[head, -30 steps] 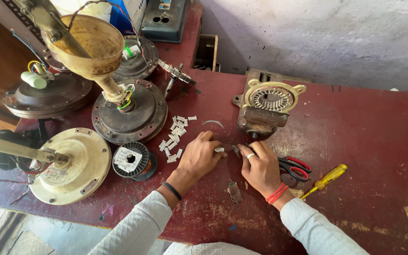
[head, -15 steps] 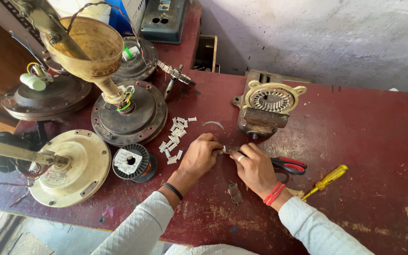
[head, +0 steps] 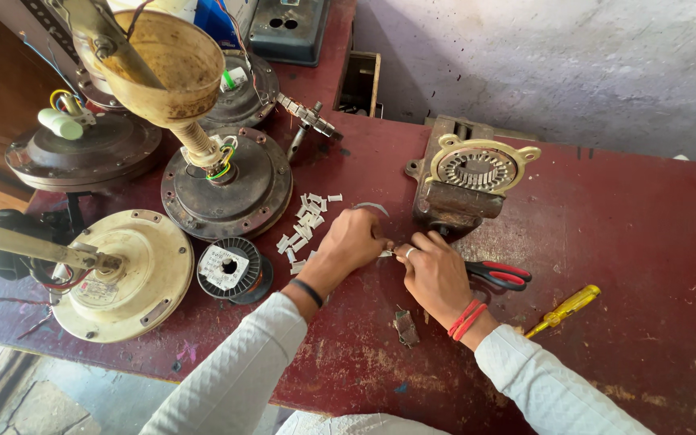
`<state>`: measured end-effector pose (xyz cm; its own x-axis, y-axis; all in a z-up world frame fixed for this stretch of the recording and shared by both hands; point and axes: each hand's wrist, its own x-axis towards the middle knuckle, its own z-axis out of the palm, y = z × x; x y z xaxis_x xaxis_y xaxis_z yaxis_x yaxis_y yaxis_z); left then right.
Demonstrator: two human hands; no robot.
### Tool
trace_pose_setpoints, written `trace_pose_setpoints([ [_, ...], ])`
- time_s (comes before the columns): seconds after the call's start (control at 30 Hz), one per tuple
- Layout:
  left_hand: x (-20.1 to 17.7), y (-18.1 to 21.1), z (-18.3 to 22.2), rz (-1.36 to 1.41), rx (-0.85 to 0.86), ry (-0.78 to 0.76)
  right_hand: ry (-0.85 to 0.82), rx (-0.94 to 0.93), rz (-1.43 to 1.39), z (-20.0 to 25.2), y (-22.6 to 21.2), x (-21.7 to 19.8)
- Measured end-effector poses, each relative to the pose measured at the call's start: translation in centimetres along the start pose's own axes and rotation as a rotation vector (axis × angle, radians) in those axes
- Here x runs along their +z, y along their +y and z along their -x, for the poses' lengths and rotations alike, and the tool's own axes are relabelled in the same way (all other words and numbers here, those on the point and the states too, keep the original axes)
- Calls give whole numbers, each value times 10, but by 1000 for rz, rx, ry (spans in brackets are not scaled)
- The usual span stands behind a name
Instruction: The person uses a yellow screwdriver to adjust a motor component clamped in a bench vise. They then cut small white plastic pieces with scissors and insert them into slots on the motor component, pressing them into place.
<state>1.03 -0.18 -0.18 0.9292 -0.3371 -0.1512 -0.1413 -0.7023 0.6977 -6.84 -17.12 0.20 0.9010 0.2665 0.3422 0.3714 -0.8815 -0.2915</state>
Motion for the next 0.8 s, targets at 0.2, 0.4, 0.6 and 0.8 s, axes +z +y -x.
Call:
trace_pose_setpoints([
  [0.2,-4,15,-13,-164,-65,11,-73,7,-19,-7,4,-1],
  [0.4,13,15,-20,-313,-54,54,-127,-41,7,-7,6,-2],
  [0.6,7,18,-25,-299,-140,-32,-91,-63,-24,4,6,-3],
  [0.8,-6,23,-21,-307,-193,-85,27,-36,-42,4,9,-3],
])
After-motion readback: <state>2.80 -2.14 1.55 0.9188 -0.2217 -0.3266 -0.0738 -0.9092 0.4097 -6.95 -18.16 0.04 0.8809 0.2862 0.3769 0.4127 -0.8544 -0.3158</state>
